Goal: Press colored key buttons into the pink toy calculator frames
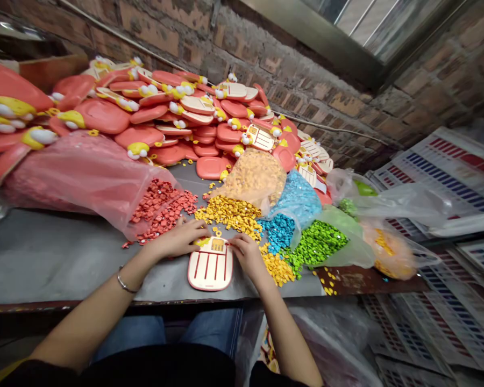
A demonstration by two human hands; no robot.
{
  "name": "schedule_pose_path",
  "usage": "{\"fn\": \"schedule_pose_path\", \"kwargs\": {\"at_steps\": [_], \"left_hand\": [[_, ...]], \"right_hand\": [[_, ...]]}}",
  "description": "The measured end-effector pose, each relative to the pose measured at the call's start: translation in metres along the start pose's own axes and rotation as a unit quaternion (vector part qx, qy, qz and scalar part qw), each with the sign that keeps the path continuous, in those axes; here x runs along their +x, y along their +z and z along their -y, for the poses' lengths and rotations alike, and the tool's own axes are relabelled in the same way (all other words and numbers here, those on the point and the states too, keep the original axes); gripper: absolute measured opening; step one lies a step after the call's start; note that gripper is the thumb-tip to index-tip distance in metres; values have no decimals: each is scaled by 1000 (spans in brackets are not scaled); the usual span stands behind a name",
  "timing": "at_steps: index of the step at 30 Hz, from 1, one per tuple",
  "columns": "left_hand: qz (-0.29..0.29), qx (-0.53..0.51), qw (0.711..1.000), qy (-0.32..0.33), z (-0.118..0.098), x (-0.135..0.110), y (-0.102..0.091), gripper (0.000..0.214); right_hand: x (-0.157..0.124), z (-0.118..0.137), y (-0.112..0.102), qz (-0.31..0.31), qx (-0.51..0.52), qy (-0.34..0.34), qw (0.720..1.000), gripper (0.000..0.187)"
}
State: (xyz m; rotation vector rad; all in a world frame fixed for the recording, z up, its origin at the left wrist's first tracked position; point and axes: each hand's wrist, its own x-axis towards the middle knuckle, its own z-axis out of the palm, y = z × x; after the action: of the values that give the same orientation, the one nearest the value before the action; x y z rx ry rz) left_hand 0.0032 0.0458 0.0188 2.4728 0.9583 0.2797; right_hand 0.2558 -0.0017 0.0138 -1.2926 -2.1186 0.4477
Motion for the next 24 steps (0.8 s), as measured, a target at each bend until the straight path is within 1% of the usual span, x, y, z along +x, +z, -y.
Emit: {"fn": "schedule_pose_path", "kwargs": {"at_steps": [3, 6, 10, 13, 15, 18, 22, 24], "left_hand": [[6, -14, 1000, 13, 6, -2, 1, 31], [10, -17, 1000, 13, 8, -2, 1, 29], [6, -7, 1000, 1, 7, 1, 1, 28], [6, -2, 1000, 3, 7, 2, 1, 28], [6, 2, 1000, 5, 7, 2, 1, 28], [6, 9, 1000, 9, 7, 3, 2, 25], [3, 14, 1000, 21, 10, 5, 4, 17], [2, 14, 999, 29, 13, 5, 6, 16]], "right_hand": [[-1, -8, 19, 11, -9, 8, 1000, 20], [2, -13, 29, 4, -12, 5, 1000, 21], [-11, -11, 29, -19, -10, 1, 1000, 21], [-25, -6, 25, -6, 25, 5, 1000, 20], [-29, -3, 27, 4, 41, 7, 999, 19], [-22, 4, 40, 16, 49, -8, 999, 19], [-2, 19, 62, 34, 48, -72, 996, 20], [5, 24, 66, 38, 49, -101, 993, 19]]}}
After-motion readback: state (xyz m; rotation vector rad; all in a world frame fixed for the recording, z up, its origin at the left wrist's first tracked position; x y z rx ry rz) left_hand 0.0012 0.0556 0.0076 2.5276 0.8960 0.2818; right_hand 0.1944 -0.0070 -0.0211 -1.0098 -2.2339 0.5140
